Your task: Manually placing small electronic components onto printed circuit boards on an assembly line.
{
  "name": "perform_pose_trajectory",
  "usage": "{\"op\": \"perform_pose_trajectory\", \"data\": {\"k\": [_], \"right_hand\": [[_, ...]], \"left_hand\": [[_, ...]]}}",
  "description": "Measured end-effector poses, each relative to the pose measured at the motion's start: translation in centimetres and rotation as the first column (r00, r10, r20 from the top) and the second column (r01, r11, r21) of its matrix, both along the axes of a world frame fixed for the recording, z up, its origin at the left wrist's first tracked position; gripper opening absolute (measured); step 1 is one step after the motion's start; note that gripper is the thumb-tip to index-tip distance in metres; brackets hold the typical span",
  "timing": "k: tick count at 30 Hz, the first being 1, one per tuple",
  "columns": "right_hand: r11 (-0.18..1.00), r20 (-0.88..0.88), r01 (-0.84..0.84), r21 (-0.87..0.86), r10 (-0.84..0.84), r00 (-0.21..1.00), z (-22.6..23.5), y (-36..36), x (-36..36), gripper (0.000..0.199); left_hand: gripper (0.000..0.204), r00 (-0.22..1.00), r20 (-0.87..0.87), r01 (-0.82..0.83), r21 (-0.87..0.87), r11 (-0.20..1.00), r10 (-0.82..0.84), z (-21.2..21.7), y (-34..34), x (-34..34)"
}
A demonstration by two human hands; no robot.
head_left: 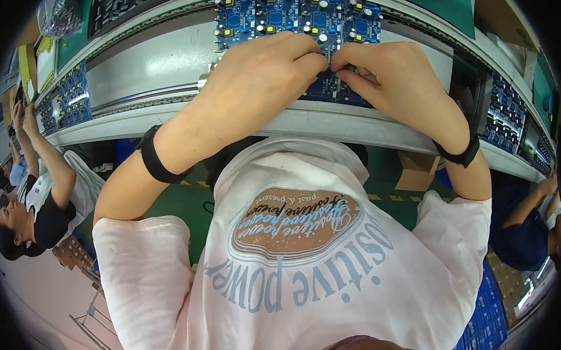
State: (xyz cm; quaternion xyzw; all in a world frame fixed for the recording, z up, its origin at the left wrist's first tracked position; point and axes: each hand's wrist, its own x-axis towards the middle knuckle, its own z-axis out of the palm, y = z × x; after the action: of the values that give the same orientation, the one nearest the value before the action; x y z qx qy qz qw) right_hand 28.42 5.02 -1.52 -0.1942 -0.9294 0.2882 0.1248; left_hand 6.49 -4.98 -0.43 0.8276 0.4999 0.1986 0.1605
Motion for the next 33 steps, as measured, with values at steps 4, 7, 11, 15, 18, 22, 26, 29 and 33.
{"op": "perform_pose_trajectory", "data": {"k": [4,7,11,15,18,22,26,29,33], "right_hand": [[0.999,0.017,-0.048,0.018,0.047,0.999,-0.2,0.4,0.2,0.012],[1.000,0.084,-0.020,0.009,0.019,0.996,0.5,0.3,0.2,0.011],[0.999,0.097,-0.034,0.026,0.032,0.995,0.3,0.1,0.3,0.010],[0.994,0.002,-0.057,0.096,0.057,0.998,-0.3,0.3,0.2,0.009],[0.998,-0.042,-0.009,0.060,0.011,0.999,0.4,0.3,-0.2,0.011],[0.994,-0.131,0.101,-0.048,-0.107,0.986,1.6,0.9,-0.7,0.015],[0.983,-0.052,0.126,-0.135,-0.134,0.990,4.1,2.2,-0.4,0.011],[0.988,-0.132,0.100,-0.115,-0.115,0.985,4.2,2.6,-0.2,0.009],[0.993,-0.230,0.104,-0.049,-0.113,0.967,3.3,3.1,0.0,0.007]], "left_hand": [[0.020,0.999,-0.029,0.022,0.037,0.999,-0.021,-0.1,0.2,0.2],[0.018,0.997,-0.055,0.052,0.083,0.995,-0.047,-0.2,0.3,0.3],[0.020,0.989,-0.115,0.107,0.142,0.984,-0.091,-0.5,0.5,0.3],[0.022,0.989,-0.114,0.115,0.161,0.980,-0.097,-0.5,0.4,0.2],[0.023,0.987,-0.138,0.098,0.147,0.984,-0.078,-0.2,0.3,0.1],[0.025,0.972,-0.207,0.138,0.132,0.982,-0.109,0.2,0.5,-0.4],[0.030,0.972,-0.207,0.144,0.150,0.978,-0.111,-0.4,0.8,-0.8],[0.030,0.964,-0.223,0.169,0.108,0.980,-0.142,-0.1,1.1,-1.0],[0.028,0.955,-0.245,0.185,0.043,0.982,-0.169,0.6,1.5,-0.9]]}}
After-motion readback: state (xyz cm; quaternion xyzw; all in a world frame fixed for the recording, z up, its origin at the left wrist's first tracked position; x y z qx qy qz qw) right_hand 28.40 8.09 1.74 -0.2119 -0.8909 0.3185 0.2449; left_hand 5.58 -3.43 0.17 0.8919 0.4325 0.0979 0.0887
